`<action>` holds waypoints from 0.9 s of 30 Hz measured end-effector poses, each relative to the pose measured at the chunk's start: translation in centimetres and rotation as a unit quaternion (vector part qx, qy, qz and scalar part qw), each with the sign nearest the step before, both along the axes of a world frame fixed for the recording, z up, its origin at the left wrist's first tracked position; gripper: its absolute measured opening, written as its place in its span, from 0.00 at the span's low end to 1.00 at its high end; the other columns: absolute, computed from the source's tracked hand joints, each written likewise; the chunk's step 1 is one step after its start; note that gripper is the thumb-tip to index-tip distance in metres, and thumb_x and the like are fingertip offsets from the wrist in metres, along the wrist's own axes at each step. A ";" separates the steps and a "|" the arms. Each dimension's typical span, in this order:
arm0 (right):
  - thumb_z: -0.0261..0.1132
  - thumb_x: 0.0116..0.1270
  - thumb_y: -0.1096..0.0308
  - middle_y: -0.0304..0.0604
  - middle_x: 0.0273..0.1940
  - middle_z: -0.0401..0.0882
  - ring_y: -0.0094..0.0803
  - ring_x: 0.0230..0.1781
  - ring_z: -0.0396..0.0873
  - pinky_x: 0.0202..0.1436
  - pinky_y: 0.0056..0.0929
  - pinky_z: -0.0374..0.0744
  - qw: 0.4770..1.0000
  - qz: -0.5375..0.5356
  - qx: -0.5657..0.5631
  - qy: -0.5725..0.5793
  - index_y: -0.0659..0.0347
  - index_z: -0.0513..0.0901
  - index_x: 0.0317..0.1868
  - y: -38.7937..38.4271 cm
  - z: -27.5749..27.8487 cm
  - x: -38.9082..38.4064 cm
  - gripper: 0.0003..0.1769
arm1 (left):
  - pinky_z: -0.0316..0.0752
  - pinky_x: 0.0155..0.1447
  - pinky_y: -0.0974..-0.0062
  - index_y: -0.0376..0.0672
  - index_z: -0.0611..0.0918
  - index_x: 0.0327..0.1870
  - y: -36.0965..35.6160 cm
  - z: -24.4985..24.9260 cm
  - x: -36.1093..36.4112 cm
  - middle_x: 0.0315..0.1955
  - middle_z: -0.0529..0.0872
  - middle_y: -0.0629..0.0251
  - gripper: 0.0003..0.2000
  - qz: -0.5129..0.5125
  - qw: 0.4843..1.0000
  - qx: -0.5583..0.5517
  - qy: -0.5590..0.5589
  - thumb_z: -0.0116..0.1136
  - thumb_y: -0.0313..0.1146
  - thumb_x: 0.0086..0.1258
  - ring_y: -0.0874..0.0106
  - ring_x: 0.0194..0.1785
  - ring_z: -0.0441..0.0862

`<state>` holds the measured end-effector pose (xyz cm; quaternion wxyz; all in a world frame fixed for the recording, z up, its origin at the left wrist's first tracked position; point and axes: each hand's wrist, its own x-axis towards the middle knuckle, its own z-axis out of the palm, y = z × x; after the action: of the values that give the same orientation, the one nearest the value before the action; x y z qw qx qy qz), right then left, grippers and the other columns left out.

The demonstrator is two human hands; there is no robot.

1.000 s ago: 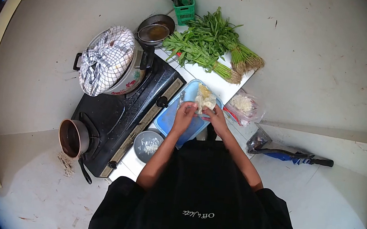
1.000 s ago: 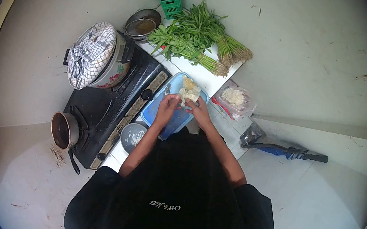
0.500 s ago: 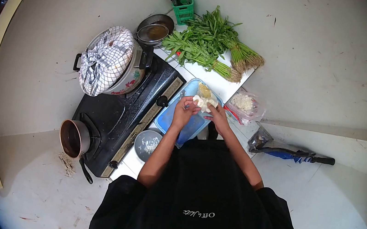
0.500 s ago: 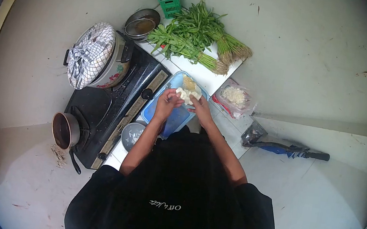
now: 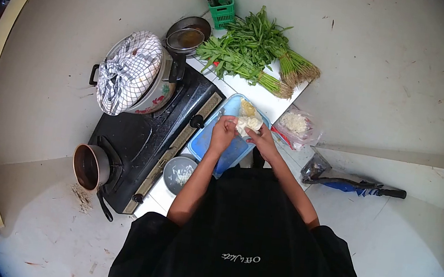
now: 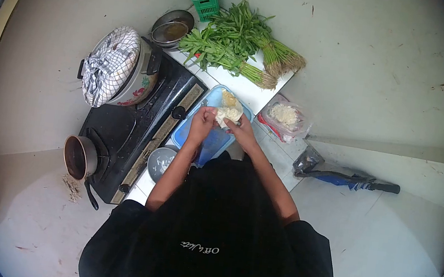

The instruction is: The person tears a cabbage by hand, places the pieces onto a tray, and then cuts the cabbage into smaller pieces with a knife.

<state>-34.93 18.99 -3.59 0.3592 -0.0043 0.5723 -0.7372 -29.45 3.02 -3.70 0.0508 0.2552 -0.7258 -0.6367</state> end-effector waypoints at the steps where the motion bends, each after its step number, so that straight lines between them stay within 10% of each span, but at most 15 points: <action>1: 0.69 0.70 0.63 0.37 0.53 0.79 0.23 0.48 0.78 0.41 0.24 0.80 1.000 0.000 0.012 0.024 0.59 0.73 0.64 0.0 -0.2 0.0 0.26 | 0.80 0.34 0.76 0.36 0.79 0.51 0.1 -0.1 0.1 0.33 0.84 0.58 0.12 -0.013 0.991 -0.128 0.042 0.61 0.33 0.73 0.71 0.34 0.83; 4: 0.69 0.70 0.62 0.36 0.53 0.80 0.23 0.48 0.78 0.42 0.24 0.80 0.999 -0.014 0.027 0.026 0.59 0.74 0.63 0.1 -0.4 0.2 0.25 | 0.81 0.36 0.73 0.37 0.82 0.53 -0.2 1.3 -0.4 0.41 0.83 0.53 0.12 -0.042 0.897 -0.386 0.212 0.61 0.31 0.72 0.65 0.40 0.84; 7: 0.66 0.72 0.62 0.38 0.55 0.80 0.24 0.49 0.79 0.40 0.24 0.80 0.999 -0.013 0.027 0.027 0.61 0.72 0.64 0.4 -0.1 -0.2 0.24 | 0.83 0.39 0.72 0.36 0.83 0.53 0.5 3.3 0.1 0.47 0.82 0.52 0.13 -0.106 0.971 -0.186 0.108 0.62 0.31 0.71 0.63 0.43 0.84; 27: 0.66 0.71 0.66 0.42 0.56 0.78 0.26 0.44 0.81 0.37 0.25 0.82 0.990 0.011 0.089 0.105 0.64 0.70 0.65 0.1 -0.9 0.0 0.26 | 0.82 0.48 0.60 0.30 0.80 0.57 0.7 3.1 -0.1 0.46 0.84 0.38 0.17 -0.147 0.968 -0.205 0.004 0.54 0.27 0.68 0.49 0.43 0.87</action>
<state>-34.91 19.09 -4.45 0.3045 -0.0558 0.6698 -0.6749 -29.53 3.67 -0.63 0.0114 0.1272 -0.8703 -0.4757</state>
